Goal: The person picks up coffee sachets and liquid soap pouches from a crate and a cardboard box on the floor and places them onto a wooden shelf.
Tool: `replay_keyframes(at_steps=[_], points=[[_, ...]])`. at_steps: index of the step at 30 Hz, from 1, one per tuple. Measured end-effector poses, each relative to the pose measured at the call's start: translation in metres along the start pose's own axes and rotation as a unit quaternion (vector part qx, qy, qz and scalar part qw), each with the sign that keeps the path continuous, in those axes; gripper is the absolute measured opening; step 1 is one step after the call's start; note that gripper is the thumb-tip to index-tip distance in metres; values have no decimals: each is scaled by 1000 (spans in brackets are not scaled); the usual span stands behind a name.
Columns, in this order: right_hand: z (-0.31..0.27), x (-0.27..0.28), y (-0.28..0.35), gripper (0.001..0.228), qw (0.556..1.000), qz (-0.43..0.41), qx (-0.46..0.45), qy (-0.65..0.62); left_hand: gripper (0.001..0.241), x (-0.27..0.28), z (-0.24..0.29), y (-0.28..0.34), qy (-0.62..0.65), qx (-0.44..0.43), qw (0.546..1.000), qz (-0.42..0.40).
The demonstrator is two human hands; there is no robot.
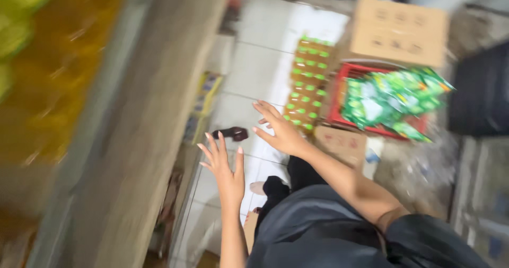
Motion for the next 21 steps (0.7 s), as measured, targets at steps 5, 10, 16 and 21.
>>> replay_keyframes(at_steps=[5, 10, 16, 21], points=[[89, 103, 65, 62, 982, 184, -26, 40, 70, -116, 51, -19, -52, -62, 977, -197], [167, 181, 119, 61, 941, 281, -183, -42, 70, -239, 110, -31, -62, -156, 927, -335], [317, 212, 162, 61, 925, 310, -212, 64, 72, -385, 116, -52, -75, -182, 875, -441], [432, 203, 137, 72, 915, 220, -329, 79, 74, -471, 79, -63, -73, -108, 833, -538]])
Point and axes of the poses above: each hand's wrist, its own y-axis away from the middle knuckle, its own x-axis out of the back of the hand, z = x × y, the point moved 3 cm from there along -y, towards the middle knuckle, and after that the axes turned 6 degrees about x, right-handed, at the moved point
